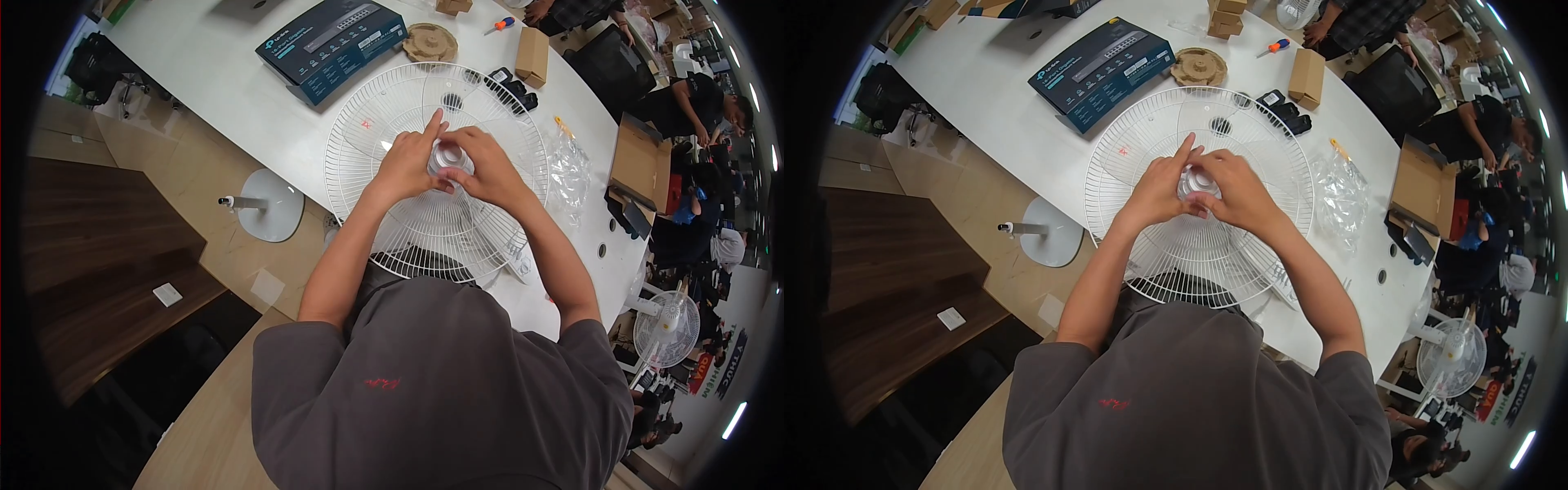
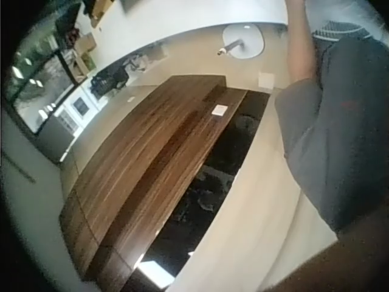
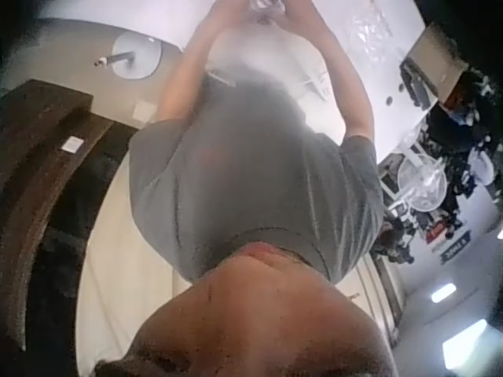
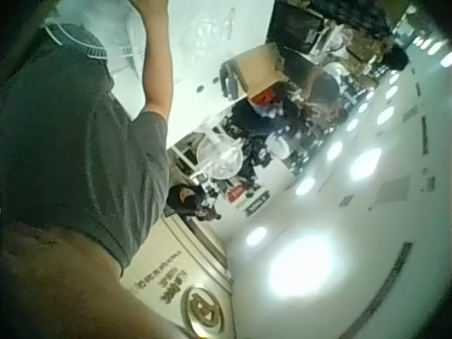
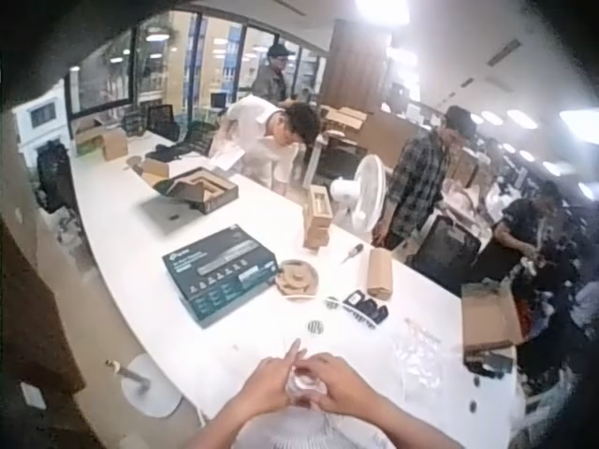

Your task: Assembling or disassembling an electric fan using a screwdriver.

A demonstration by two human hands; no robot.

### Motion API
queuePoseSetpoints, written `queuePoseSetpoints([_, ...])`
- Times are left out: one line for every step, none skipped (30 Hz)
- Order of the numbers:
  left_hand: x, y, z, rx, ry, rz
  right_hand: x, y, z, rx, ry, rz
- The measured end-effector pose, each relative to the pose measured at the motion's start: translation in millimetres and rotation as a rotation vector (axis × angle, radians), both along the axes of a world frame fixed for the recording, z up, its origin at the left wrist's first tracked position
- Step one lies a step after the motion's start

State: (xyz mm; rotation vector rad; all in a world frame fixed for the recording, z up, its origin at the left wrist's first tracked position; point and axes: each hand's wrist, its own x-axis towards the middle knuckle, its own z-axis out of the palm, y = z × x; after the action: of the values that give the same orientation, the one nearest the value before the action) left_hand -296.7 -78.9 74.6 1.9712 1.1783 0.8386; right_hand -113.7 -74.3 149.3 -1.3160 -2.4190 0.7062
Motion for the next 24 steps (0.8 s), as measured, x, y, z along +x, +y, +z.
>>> queuePoseSetpoints([0, 0, 1, 0.0, -0.002, 0.0, -1, -1, 2, -0.103, 0.18, 0.069])
queuePoseSetpoints([-1, 1, 4, -0.057, 0.021, -0.017, -2, -1, 3, -0.207, 0.36, 0.138])
queuePoseSetpoints([-1, 2, 5, -0.113, 0.043, -0.035, -1, 0, 3, -0.207, 0.358, 0.138])
queuePoseSetpoints([-1, 1, 5, -0.113, 0.043, -0.033, 0, 2, 1, -0.096, 0.342, 0.078])
queuePoseSetpoints([0, 0, 4, -0.059, 0.03, -0.016, 0, 3, 0, 0.015, 0.325, 0.017])
queuePoseSetpoints([1, -1, 3, -0.005, 0.017, 0.001, -1, 2, 1, 0.015, 0.325, 0.018])
queuePoseSetpoints([1, -1, 3, -0.005, 0.016, 0.002, -2, 0, 1, 0.133, 0.208, -0.02])
queuePoseSetpoints([0, -1, 2, 0.001, 0.015, 0.0, -4, -2, 1, 0.249, 0.091, -0.057])
queuePoseSetpoints([0, -1, 1, 0.006, 0.014, -0.002, -4, -4, -1, 0.248, 0.091, -0.056])
queuePoseSetpoints([-1, -1, -2, 0.006, 0.014, -0.001, -6, -6, -4, 0.159, 0.169, 0.087])
queuePoseSetpoints([-1, 0, -7, 0.022, 0.006, -0.003, -7, -8, -4, 0.068, 0.246, 0.23])
queuePoseSetpoints([-1, 0, -11, 0.037, -0.001, -0.004, -5, -10, 0, -0.098, 0.298, 0.248])
queuePoseSetpoints([-1, -1, -7, 0.036, -0.001, -0.003, 0, -7, 0, -0.099, 0.297, 0.249])
queuePoseSetpoints([-1, -2, -1, 0.015, 0.001, -0.006, 6, -3, -1, -0.059, 0.328, 0.137])
queuePoseSetpoints([0, -3, 3, -0.006, 0.003, -0.009, 10, -1, -2, -0.019, 0.357, 0.026])
queuePoseSetpoints([-1, -3, 3, -0.007, 0.004, -0.007, 7, -1, 5, 0.132, 0.24, -0.017])
queuePoseSetpoints([-1, -2, 2, -0.01, 0.012, -0.006, 5, -1, 4, 0.132, 0.241, -0.016])
queuePoseSetpoints([-1, -2, 2, -0.013, 0.019, -0.005, 4, 0, 2, 0.182, 0.175, 0.07])
queuePoseSetpoints([-1, -2, 2, -0.012, 0.018, -0.007, 4, 1, -1, 0.234, 0.106, 0.155])
queuePoseSetpoints([-2, -3, 2, -0.014, 0.012, -0.01, 8, 0, -4, 0.166, 0.166, 0.168])
queuePoseSetpoints([-2, -2, 3, -0.017, 0.006, -0.013, 11, -1, -3, 0.168, 0.165, 0.167])
queuePoseSetpoints([-2, -2, 2, -0.018, 0.006, -0.01, 14, -3, -2, 0.026, 0.357, 0.12])
queuePoseSetpoints([-2, -2, 2, -0.016, 0.013, -0.012, 16, -3, 0, -0.118, 0.547, 0.071])
queuePoseSetpoints([-2, -2, 2, -0.015, 0.019, -0.014, 15, 3, 3, 0.04, 0.431, 0.05])
